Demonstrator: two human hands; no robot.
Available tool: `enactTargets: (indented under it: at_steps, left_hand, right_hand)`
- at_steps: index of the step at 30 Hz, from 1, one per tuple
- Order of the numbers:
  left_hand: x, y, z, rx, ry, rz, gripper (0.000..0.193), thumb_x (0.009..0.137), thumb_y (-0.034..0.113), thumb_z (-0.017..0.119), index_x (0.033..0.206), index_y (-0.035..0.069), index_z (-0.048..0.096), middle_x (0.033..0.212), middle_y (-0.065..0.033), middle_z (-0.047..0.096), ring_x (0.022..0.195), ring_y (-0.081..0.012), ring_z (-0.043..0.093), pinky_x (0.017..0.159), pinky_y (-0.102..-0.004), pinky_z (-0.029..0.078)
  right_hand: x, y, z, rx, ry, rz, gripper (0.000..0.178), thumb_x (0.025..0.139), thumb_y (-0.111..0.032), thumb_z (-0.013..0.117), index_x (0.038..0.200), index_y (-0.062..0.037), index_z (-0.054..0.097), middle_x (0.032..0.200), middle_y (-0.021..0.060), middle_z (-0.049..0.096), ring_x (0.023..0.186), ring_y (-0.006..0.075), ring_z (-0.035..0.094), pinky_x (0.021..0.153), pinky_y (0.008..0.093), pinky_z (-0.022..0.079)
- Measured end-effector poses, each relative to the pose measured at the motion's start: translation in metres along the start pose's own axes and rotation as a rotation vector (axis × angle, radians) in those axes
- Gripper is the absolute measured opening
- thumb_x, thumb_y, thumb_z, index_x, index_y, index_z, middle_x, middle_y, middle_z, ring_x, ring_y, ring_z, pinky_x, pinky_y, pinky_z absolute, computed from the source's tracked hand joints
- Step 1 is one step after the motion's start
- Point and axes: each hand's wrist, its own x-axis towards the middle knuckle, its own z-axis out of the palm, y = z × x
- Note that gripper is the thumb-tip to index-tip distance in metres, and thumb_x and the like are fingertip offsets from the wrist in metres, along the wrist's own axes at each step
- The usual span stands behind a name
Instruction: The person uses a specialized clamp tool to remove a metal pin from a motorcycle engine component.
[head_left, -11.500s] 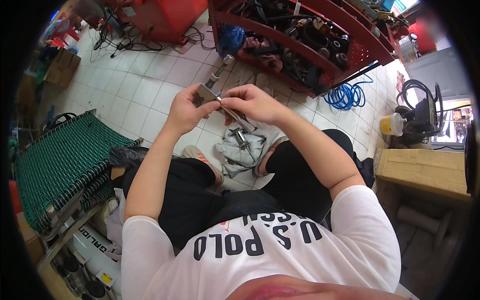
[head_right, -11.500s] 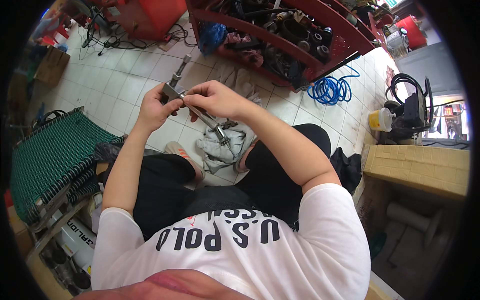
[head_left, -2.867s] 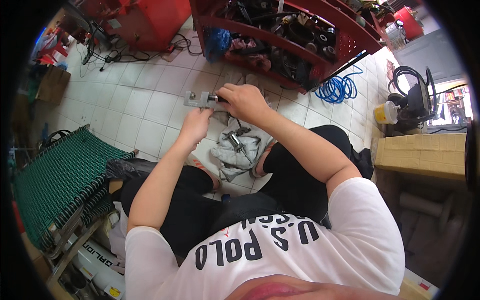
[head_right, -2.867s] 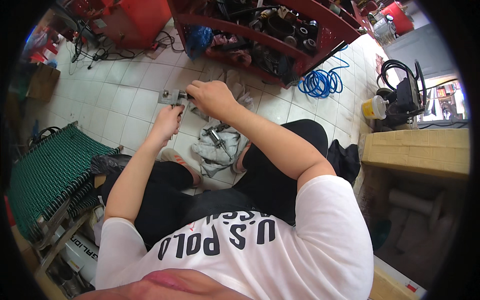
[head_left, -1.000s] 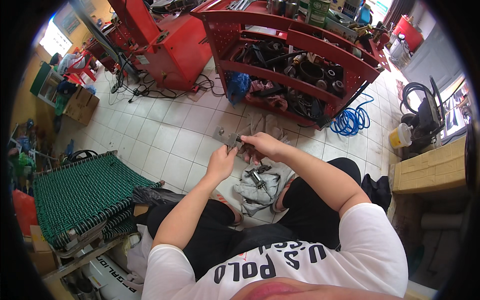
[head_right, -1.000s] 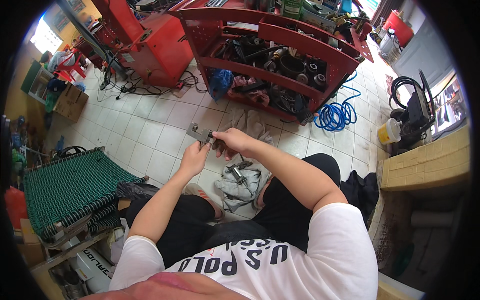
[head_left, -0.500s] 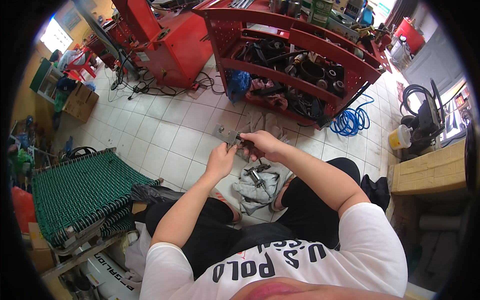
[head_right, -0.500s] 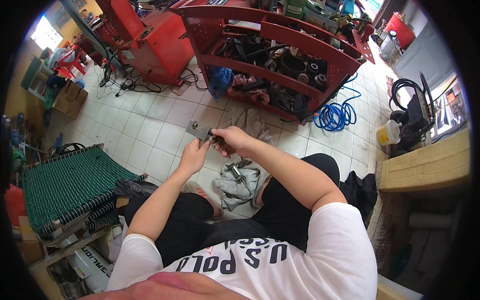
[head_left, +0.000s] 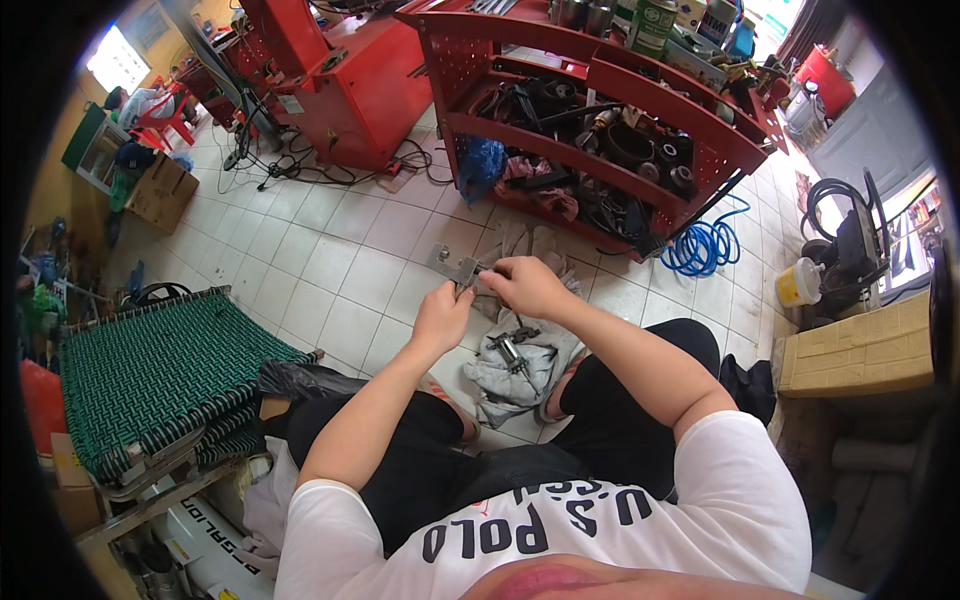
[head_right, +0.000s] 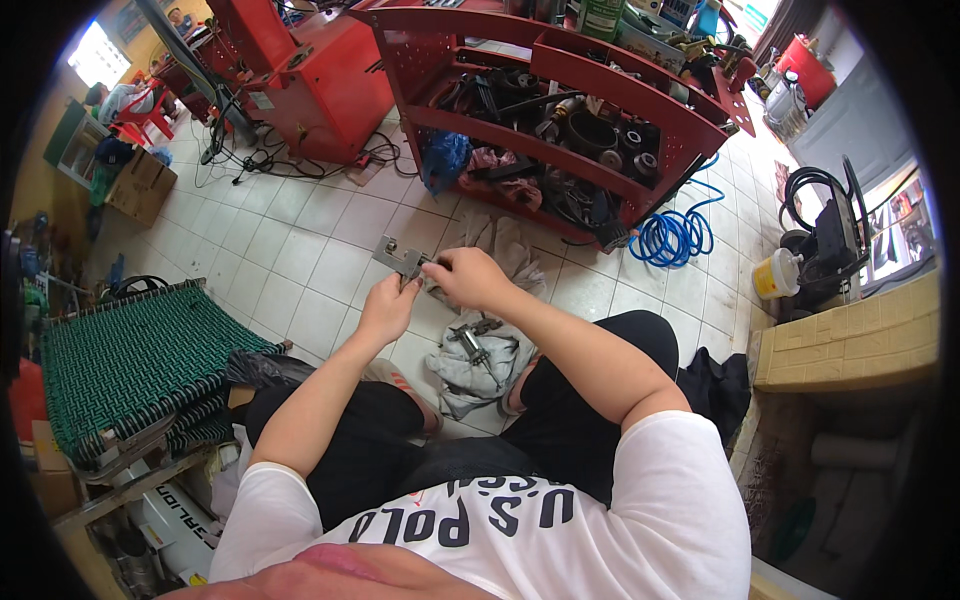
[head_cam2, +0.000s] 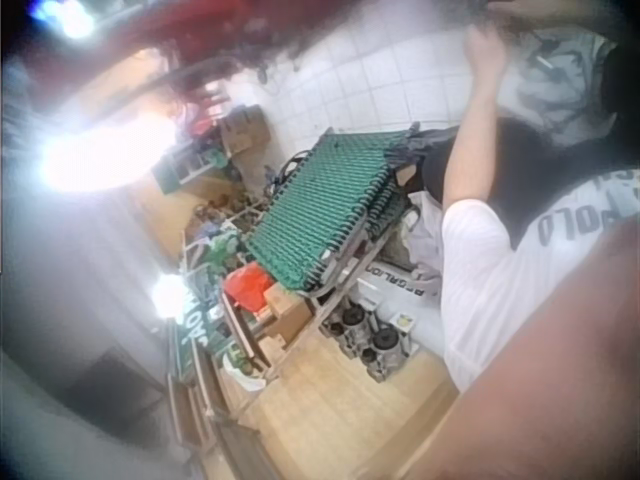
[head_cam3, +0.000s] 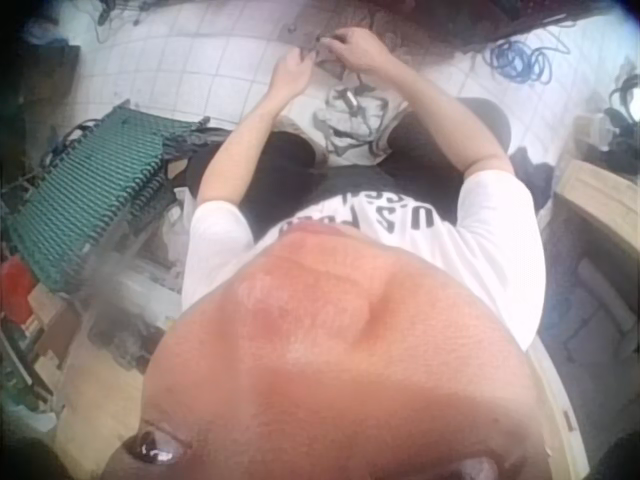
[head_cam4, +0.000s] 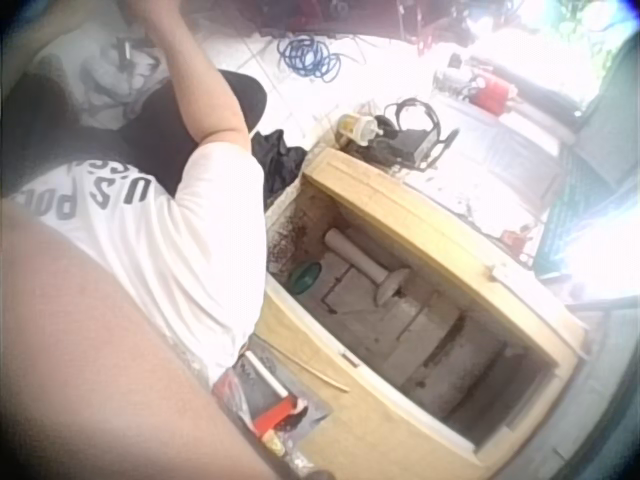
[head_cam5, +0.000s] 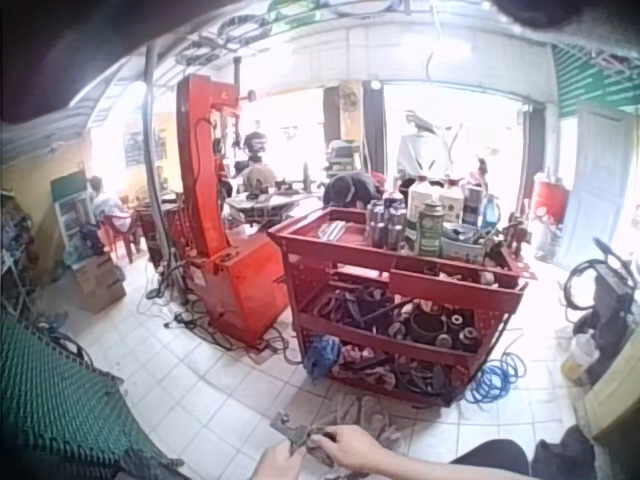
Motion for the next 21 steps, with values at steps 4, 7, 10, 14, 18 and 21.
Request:
enactTargets:
  at_steps: [4,7,10,14,18,21]
  left_hand:
    - [0.000,0.000,0.003,-0.086,0.046,0.062,0.035,0.103,0.029,0.060,0.091,-0.004,0.062,0.071,-0.0188,0.062,0.066,-0.0301,0.059,0.065,-0.0430,0.045]
    - [0.000,0.001,0.001,0.007,0.014,0.029,0.036,0.103,0.029,0.060,0.091,-0.005,0.062,0.073,-0.0202,0.063,0.068,-0.0323,0.061,0.067,-0.0437,0.046]
    - [0.000,-0.001,0.001,0.078,0.013,0.001,0.037,0.102,0.030,0.060,0.091,-0.005,0.063,0.075,-0.0222,0.065,0.070,-0.0358,0.063,0.068,-0.0452,0.047]
    - [0.000,-0.007,0.001,0.072,0.015,0.000,0.037,0.102,0.030,0.060,0.091,-0.005,0.063,0.076,-0.0236,0.065,0.072,-0.0388,0.063,0.068,-0.0466,0.047]
    - [-0.001,-0.001,0.001,0.054,0.009,0.019,0.038,0.103,0.031,0.060,0.092,-0.005,0.063,0.077,-0.0241,0.066,0.072,-0.0395,0.064,0.068,-0.0469,0.047]
    - [-0.001,-0.001,0.002,0.040,0.006,0.013,0.038,0.103,0.031,0.060,0.092,-0.005,0.063,0.078,-0.0246,0.066,0.073,-0.0401,0.064,0.069,-0.0472,0.047]
  right_hand:
    - [0.004,0.001,-0.004,0.534,-0.183,0.345,0.042,0.104,-0.040,0.057,0.094,-0.0009,0.069,0.071,0.0076,0.067,0.062,0.0228,0.067,0.059,0.0421,0.052]
    - [0.002,-0.005,-0.007,0.570,-0.190,0.390,0.045,0.106,-0.041,0.056,0.099,0.0009,0.070,0.070,0.0038,0.065,0.057,0.0161,0.063,0.055,0.0379,0.050]
    - [-0.006,-0.003,-0.001,-0.186,0.092,-0.100,0.037,0.098,-0.039,0.064,0.094,-0.0015,0.067,0.075,0.0133,0.069,0.069,0.0303,0.070,0.065,0.0454,0.054]
    - [-0.007,0.001,0.007,-0.441,0.185,-0.273,0.033,0.093,-0.036,0.068,0.094,-0.0025,0.067,0.079,0.0159,0.070,0.073,0.0378,0.069,0.067,0.0477,0.054]
    - [0.006,0.012,0.000,0.987,-0.342,0.592,0.034,0.103,-0.038,0.058,0.095,-0.0066,0.068,0.075,0.0054,0.068,0.059,0.0224,0.063,0.058,0.0404,0.049]
    - [0.003,0.008,-0.007,0.999,-0.407,0.593,0.037,0.107,-0.040,0.052,0.097,-0.0090,0.069,0.075,-0.0007,0.066,0.055,0.0125,0.055,0.055,0.0346,0.045]
